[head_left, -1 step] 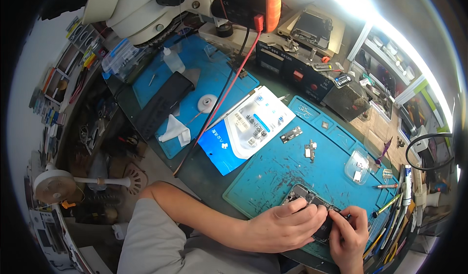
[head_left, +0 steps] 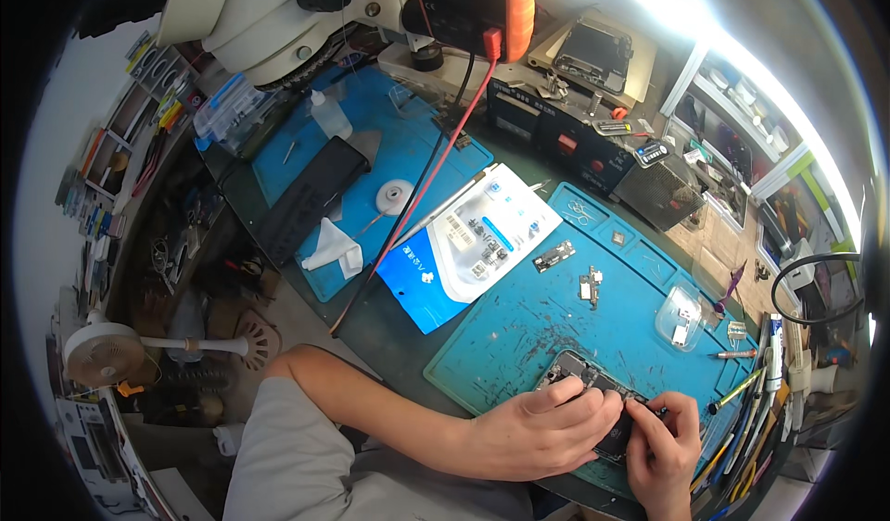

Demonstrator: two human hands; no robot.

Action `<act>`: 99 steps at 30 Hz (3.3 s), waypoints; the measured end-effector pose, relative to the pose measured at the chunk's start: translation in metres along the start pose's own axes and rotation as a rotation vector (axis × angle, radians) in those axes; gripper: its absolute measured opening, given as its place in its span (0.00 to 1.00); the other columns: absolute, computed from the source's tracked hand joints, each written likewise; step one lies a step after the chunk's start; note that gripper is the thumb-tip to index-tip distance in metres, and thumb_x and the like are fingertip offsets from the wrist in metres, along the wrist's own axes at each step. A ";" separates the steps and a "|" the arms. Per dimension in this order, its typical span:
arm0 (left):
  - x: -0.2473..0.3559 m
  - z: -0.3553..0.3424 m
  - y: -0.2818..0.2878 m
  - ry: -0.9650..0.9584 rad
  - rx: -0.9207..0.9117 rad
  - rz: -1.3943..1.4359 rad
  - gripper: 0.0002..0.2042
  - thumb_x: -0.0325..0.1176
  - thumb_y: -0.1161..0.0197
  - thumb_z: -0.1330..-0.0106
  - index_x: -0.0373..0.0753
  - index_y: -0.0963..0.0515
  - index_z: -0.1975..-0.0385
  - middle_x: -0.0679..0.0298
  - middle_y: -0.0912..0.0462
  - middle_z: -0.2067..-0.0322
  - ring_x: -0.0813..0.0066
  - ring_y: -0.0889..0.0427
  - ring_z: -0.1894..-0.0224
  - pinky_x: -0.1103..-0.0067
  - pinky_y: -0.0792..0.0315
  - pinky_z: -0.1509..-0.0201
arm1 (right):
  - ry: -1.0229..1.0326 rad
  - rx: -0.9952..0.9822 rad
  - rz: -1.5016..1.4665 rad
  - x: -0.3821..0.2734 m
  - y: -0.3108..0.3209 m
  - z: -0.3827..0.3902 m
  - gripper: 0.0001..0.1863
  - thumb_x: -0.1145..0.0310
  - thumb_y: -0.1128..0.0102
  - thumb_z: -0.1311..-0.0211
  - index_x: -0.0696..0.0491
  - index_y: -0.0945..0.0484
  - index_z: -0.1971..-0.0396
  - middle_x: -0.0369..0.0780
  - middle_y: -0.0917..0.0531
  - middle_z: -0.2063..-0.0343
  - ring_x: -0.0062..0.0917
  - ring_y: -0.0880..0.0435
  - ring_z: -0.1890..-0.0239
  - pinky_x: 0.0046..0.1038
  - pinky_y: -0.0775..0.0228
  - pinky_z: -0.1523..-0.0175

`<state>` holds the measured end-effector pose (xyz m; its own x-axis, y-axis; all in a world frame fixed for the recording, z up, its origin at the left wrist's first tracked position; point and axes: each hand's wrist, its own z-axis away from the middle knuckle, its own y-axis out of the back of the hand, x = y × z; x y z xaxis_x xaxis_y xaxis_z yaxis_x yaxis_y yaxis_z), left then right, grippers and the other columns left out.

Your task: The person works on a disassembled smartphone placed on a blue mat. They handle small components, use a magnifying glass to inspect the board, and apply adhesive tape to internal parts. The person uses tweezers and a screwdriver to manipulate connectors and screws.

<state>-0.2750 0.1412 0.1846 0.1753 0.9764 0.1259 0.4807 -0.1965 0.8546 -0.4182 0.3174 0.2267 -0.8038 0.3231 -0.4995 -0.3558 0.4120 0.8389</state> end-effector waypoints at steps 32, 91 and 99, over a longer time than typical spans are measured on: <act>-0.008 -0.009 0.014 -0.050 -0.176 -0.023 0.27 0.52 0.34 0.36 0.46 0.16 0.39 0.66 0.23 0.45 0.70 0.32 0.45 0.64 0.42 0.35 | -0.606 0.028 -0.939 0.014 0.016 -0.003 0.18 0.80 0.37 0.29 0.60 0.20 0.40 0.34 0.20 0.55 0.07 0.23 0.65 0.15 0.32 0.63; -0.009 -0.012 0.017 -0.030 -0.192 0.019 0.27 0.50 0.33 0.37 0.44 0.17 0.39 0.67 0.23 0.45 0.73 0.31 0.42 0.67 0.42 0.34 | 0.332 0.277 0.182 0.019 0.037 0.011 0.16 0.76 0.26 0.47 0.49 0.15 0.57 0.35 0.10 0.56 0.31 0.12 0.57 0.35 0.20 0.47; -0.009 -0.009 0.014 -0.045 -0.212 0.010 0.29 0.52 0.31 0.39 0.48 0.17 0.38 0.66 0.24 0.43 0.71 0.33 0.44 0.63 0.43 0.35 | -0.384 0.078 -0.643 0.006 0.010 -0.002 0.15 0.84 0.28 0.40 0.60 0.14 0.52 0.42 0.13 0.63 0.26 0.13 0.66 0.25 0.20 0.62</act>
<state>-0.2777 0.1308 0.2000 0.2196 0.9687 0.1159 0.2882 -0.1779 0.9409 -0.4275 0.3219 0.2322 -0.2214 0.2668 -0.9380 -0.6526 0.6742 0.3458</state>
